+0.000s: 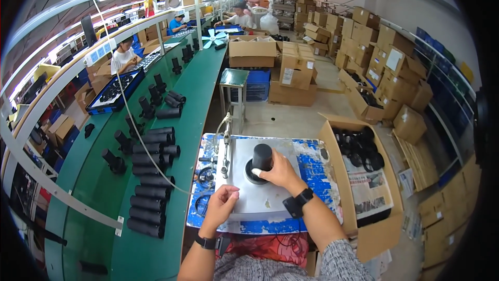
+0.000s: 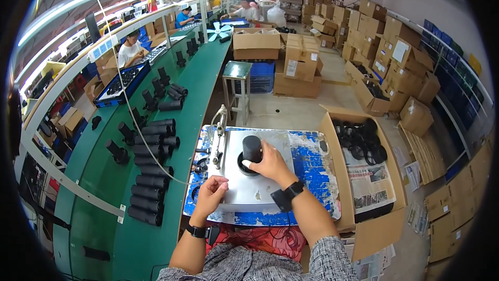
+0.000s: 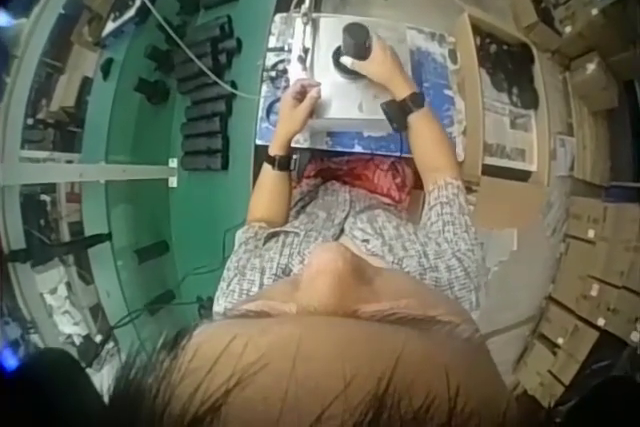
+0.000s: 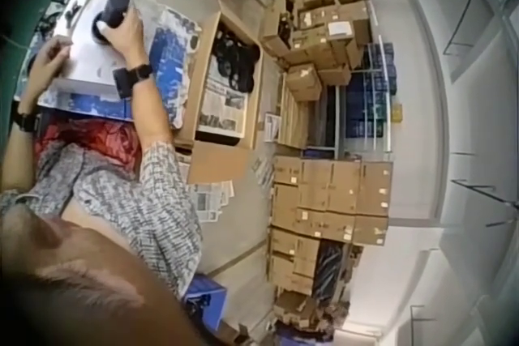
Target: The person picks up a base from a box, places it on a machine, and fits a black cylinder onto it. After pressing the cylinder down, they remove the assembled part and place it on the green workbench, repeating the process.
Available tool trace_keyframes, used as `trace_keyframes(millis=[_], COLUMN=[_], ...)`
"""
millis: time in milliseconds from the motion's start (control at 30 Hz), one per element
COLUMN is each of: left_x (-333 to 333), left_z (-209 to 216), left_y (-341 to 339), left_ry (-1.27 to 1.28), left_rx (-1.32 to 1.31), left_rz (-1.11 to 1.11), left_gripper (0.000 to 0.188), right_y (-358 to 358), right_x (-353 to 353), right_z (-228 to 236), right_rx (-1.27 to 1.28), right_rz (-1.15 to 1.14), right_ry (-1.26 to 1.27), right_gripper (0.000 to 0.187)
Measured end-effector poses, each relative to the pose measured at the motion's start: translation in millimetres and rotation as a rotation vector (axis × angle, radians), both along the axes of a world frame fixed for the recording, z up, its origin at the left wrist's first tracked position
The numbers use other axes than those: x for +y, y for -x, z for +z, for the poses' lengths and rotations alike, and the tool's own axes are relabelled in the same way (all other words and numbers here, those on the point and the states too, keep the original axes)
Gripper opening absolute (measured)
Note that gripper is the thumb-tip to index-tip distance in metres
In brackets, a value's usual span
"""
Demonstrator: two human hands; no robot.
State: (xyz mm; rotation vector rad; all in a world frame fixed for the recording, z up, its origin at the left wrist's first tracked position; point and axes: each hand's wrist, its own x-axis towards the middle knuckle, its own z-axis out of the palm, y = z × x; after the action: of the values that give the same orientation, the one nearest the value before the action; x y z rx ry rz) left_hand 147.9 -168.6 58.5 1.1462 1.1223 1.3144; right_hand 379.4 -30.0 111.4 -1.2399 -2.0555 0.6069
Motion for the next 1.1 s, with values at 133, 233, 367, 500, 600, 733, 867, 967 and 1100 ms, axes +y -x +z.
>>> trace_keyframes(millis=[133,233,367,500,600,733,867,967,1100], left_x=[-1,1,28,98,131,155,153,121,45], left_z=[-7,-4,6,19,-27,-46,-24,-19,40], left_y=[4,6,27,91,124,144,125,117,56], left_ry=[-0.033,-0.045,-0.293,-0.441,-0.298,-0.025,0.137,-0.024,-0.500], left_rx=[0.018,-0.082,-0.024,0.775,1.046,1.238,1.307,1.200,0.630], left_rz=[0.005,0.012,0.208,0.438,0.354,0.198,0.122,0.291,0.576], left_gripper=[0.015,0.013,0.011,0.024,0.028,0.034,0.035,0.032,0.020], right_y=[-5,5,8,2,8,15,6,10,-1], right_x=[0,-10,-10,-13,-13,-16,-20,-20,-14], right_z=[0,-5,-8,-12,-5,-10,-20,-16,-16], right_rx=[0.005,0.027,0.076,0.061,0.087,0.052,0.071,0.153,0.018], right_rz=[0.115,0.027,-0.135,-0.090,-0.087,-0.112,-0.115,-0.091,-0.142], right_ry=[0.076,0.020,-0.144,-0.087,-0.069,-0.071,-0.062,-0.105,-0.212], right_gripper=[0.075,0.074,0.071,0.071,0.070,0.069,0.070,0.067,0.062])
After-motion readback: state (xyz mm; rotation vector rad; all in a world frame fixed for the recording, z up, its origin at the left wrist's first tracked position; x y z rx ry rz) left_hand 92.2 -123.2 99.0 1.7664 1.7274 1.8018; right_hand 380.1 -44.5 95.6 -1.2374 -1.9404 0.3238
